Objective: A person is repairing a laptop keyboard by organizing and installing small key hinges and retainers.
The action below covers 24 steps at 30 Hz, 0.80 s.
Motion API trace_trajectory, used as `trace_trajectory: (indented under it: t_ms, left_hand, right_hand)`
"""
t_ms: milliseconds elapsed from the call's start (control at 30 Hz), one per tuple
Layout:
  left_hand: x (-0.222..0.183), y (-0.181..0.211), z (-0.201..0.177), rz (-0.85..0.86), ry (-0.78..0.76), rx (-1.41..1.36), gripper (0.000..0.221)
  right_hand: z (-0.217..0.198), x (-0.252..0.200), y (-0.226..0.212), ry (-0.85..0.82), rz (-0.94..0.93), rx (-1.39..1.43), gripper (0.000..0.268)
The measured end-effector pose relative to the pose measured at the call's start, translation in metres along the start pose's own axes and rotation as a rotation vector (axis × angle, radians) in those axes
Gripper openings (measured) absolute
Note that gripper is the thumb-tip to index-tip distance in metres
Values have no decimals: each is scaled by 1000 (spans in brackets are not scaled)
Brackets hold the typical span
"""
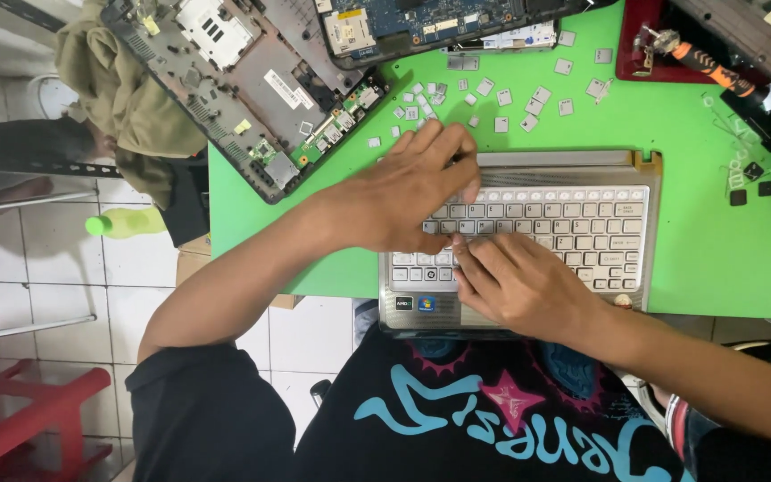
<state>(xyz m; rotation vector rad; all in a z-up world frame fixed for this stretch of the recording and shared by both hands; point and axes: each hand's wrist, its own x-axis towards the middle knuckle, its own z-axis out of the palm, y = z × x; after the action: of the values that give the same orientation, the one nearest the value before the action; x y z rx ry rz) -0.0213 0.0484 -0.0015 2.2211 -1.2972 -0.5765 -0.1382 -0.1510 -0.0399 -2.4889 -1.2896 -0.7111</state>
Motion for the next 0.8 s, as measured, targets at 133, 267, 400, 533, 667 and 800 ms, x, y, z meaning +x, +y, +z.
trace_trajectory:
  t_ms: [133,267,400,533,667,800]
  left_hand:
    - [0,2,-4,-15,4,-35,50]
    - [-1,4,-6,-33,-10,-49,57]
    - [-4,0,1,34,-24,-52,56]
    - [-3,-2,9,60,-46,-4,57]
    - [-1,1,9,16,-71,-53,60]
    - [1,-1,12,-15,-104,-12,61]
  right_hand:
    - [2,-4,1,55,38,102,20]
    - [3,-6,0,63,41,141,19]
    - [0,0,3,52,80,233,17]
    - [-2,0,4,50,96,244,18]
    - [2,-7,6,22,91,281,16]
    - [9,-14,7,1,62,274,16]
